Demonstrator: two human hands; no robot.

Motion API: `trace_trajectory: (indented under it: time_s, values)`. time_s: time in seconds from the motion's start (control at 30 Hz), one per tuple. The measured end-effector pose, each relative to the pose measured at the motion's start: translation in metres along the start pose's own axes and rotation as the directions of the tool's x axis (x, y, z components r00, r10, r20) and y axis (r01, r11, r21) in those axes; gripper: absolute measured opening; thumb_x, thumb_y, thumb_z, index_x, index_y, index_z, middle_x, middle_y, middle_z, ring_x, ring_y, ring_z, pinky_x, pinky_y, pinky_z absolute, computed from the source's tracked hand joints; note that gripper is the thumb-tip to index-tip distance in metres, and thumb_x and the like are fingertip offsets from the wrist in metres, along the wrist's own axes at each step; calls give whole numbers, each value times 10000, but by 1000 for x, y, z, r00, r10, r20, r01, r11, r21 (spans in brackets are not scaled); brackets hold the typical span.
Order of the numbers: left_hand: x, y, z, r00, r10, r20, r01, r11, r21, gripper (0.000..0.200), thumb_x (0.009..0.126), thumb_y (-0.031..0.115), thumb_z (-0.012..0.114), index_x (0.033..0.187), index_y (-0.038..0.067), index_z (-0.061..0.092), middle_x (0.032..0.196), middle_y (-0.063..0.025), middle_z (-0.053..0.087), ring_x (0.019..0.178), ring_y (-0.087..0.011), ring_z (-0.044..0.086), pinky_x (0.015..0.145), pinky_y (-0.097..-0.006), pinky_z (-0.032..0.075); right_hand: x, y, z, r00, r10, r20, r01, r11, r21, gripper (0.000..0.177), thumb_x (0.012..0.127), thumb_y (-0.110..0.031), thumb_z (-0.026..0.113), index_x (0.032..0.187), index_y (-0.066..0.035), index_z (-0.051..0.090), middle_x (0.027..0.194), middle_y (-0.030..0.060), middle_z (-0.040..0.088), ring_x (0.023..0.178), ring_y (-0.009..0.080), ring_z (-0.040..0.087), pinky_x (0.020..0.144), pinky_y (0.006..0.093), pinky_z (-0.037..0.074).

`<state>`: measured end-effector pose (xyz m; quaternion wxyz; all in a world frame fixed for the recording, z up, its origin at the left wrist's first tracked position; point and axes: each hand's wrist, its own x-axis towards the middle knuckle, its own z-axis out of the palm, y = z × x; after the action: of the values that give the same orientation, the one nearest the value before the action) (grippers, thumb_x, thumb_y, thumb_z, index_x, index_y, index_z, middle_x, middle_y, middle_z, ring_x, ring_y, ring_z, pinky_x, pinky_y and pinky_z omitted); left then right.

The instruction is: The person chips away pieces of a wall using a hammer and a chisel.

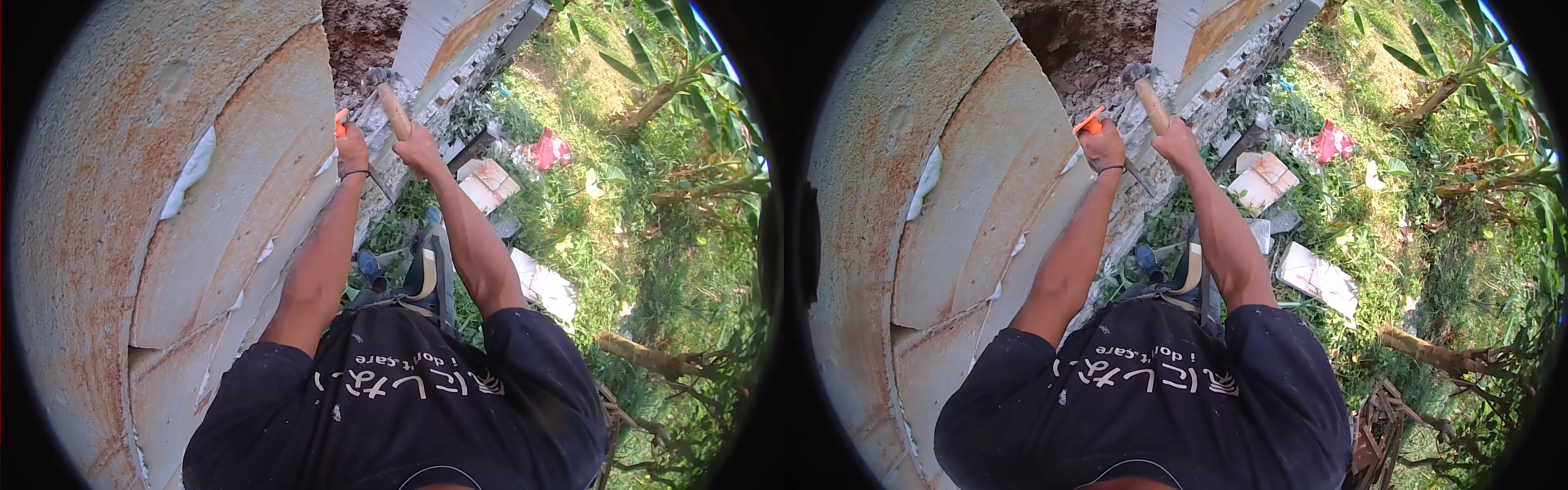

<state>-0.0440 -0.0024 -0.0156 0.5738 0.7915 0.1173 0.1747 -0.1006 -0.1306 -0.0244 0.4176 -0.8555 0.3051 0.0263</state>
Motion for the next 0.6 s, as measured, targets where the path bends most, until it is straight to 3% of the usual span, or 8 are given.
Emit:
trace_trajectory:
  time_s: [0.13, 0.2, 0.27, 0.3, 0.33, 0.4, 0.43, 0.6]
  values:
    - [-2, 5, -3, 999, -39, 3, 39, 998, 51, 388, 696, 279, 642, 963, 14, 546, 905, -230, 618, 850, -401, 597, 730, -472, 459, 0, -1, -2, 999, 16, 30, -17, 1000, 12, 396, 646, -148, 580, 1008, 8, 552, 970, 257, 613, 955, 395, 591, 831, 425, 467]
    - [-3, 16, -9, 997, -72, 41, 69, 996, 57, 397, 697, 285, 640, 972, 15, 546, 923, -229, 615, 870, -397, 595, 740, -472, 456, 3, 3, -1, 1000, 2, 30, -2, 1000, 2, 390, 642, -147, 582, 998, 10, 556, 938, 246, 624, 909, 385, 610, 800, 423, 479]
    - [-5, 25, -12, 974, -212, 78, 198, 968, 152, 397, 699, 282, 636, 980, 17, 544, 938, -227, 613, 885, -398, 591, 755, -472, 455, -3, -2, -6, 998, -22, 62, 19, 999, 43, 381, 640, -149, 582, 982, 17, 557, 880, 235, 633, 840, 371, 628, 752, 419, 493]
    - [-5, 20, -10, 988, -147, 41, 142, 984, 104, 401, 705, 290, 627, 985, 17, 544, 944, -224, 614, 892, -400, 591, 768, -473, 455, 0, 2, -2, 998, -62, 27, 60, 997, 57, 369, 638, -161, 588, 956, 23, 561, 810, 208, 639, 725, 330, 646, 687, 399, 507]
    - [-7, 29, -15, 986, -161, 29, 157, 980, 119, 401, 705, 290, 627, 985, 17, 544, 944, -224, 614, 892, -400, 591, 768, -473, 455, 0, 2, -1, 997, -58, 50, 55, 997, 54, 369, 638, -161, 588, 956, 23, 561, 810, 208, 639, 725, 330, 646, 687, 399, 507]
    - [-4, 43, -22, 916, -363, 171, 341, 929, 145, 407, 711, 307, 620, 997, 28, 544, 949, -223, 615, 902, -399, 591, 780, -472, 456, -1, -2, -5, 996, -37, 82, 29, 995, 99, 359, 637, -168, 595, 937, 26, 564, 764, 185, 635, 649, 283, 645, 640, 372, 513]
    - [-3, 26, -14, 989, -142, 51, 139, 989, 58, 403, 716, 317, 612, 1000, 40, 546, 951, -221, 617, 910, -396, 592, 783, -473, 457, -1, -4, -9, 994, -45, 100, 34, 993, 114, 353, 634, -168, 601, 925, 28, 564, 718, 159, 625, 590, 250, 633, 599, 355, 512]
    - [-4, 2, -6, 997, -78, 30, 76, 995, 57, 414, 711, 321, 615, 1011, 47, 536, 966, -219, 612, 913, -400, 589, 786, -472, 455, 3, 0, -13, 989, -101, 108, 100, 995, 14, 344, 635, -164, 592, 917, 30, 568, 695, 155, 621, 594, 246, 630, 594, 355, 508]
